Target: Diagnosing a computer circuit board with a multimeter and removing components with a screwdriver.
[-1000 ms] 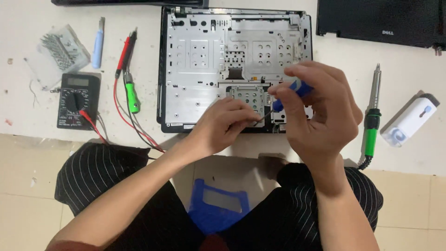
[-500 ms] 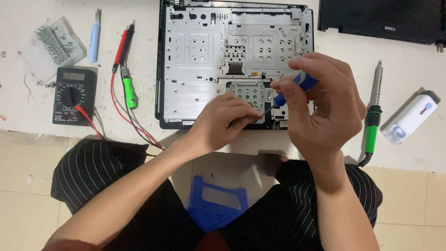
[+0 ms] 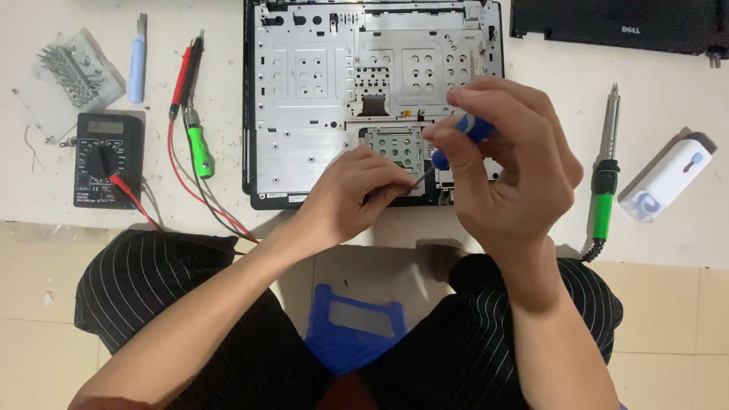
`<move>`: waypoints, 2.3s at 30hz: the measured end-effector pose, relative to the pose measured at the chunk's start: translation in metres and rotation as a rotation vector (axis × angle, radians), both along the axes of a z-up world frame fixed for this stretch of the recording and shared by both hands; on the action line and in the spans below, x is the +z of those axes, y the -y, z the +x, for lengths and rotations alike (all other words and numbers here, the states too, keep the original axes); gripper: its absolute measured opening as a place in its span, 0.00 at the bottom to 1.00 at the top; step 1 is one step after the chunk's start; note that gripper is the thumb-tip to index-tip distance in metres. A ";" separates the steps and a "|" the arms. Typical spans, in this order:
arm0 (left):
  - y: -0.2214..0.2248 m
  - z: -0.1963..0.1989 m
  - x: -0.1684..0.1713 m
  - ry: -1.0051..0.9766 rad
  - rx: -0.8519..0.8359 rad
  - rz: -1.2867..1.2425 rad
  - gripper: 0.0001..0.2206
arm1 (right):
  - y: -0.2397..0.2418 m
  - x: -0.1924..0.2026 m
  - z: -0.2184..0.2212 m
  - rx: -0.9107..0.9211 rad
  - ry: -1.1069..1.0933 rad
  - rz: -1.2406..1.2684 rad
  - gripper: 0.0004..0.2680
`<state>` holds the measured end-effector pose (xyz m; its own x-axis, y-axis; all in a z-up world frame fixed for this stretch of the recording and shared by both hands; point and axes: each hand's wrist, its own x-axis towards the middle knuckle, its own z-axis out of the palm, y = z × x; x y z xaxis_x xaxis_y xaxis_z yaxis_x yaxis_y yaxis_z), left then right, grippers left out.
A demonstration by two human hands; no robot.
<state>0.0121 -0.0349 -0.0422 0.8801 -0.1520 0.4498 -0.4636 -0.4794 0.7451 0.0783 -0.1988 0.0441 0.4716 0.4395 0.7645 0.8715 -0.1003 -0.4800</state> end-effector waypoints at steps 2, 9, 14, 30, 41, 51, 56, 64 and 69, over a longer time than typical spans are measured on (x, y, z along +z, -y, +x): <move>-0.001 0.001 0.000 0.002 -0.012 0.000 0.05 | 0.001 -0.001 0.000 0.003 -0.031 0.006 0.06; 0.000 0.000 0.001 -0.043 0.008 0.002 0.07 | 0.000 0.001 -0.001 -0.022 -0.036 0.017 0.05; 0.000 -0.001 0.003 -0.029 0.001 0.004 0.06 | 0.003 0.000 0.000 -0.012 -0.036 0.013 0.06; 0.000 0.000 0.004 -0.048 0.012 0.006 0.07 | 0.001 0.004 0.001 0.028 0.042 -0.036 0.06; -0.004 -0.002 0.018 -0.243 0.033 -0.048 0.07 | 0.004 0.000 0.006 -0.007 0.020 -0.002 0.07; -0.005 0.000 0.014 -0.195 0.017 -0.031 0.07 | 0.004 -0.002 0.004 -0.028 0.019 -0.002 0.07; -0.004 -0.001 0.017 -0.208 0.005 -0.053 0.07 | 0.004 -0.003 0.006 -0.025 0.054 -0.009 0.07; -0.005 0.000 0.014 -0.190 0.016 -0.031 0.07 | 0.005 -0.002 0.005 0.001 0.046 -0.008 0.07; -0.005 -0.002 0.018 -0.223 0.006 -0.064 0.07 | 0.006 -0.004 0.006 -0.001 0.054 0.003 0.07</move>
<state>0.0099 -0.0302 -0.0239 0.9596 -0.1244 0.2522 -0.2812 -0.4301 0.8578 0.0838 -0.2044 0.0400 0.4302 0.4370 0.7899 0.8959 -0.0997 -0.4329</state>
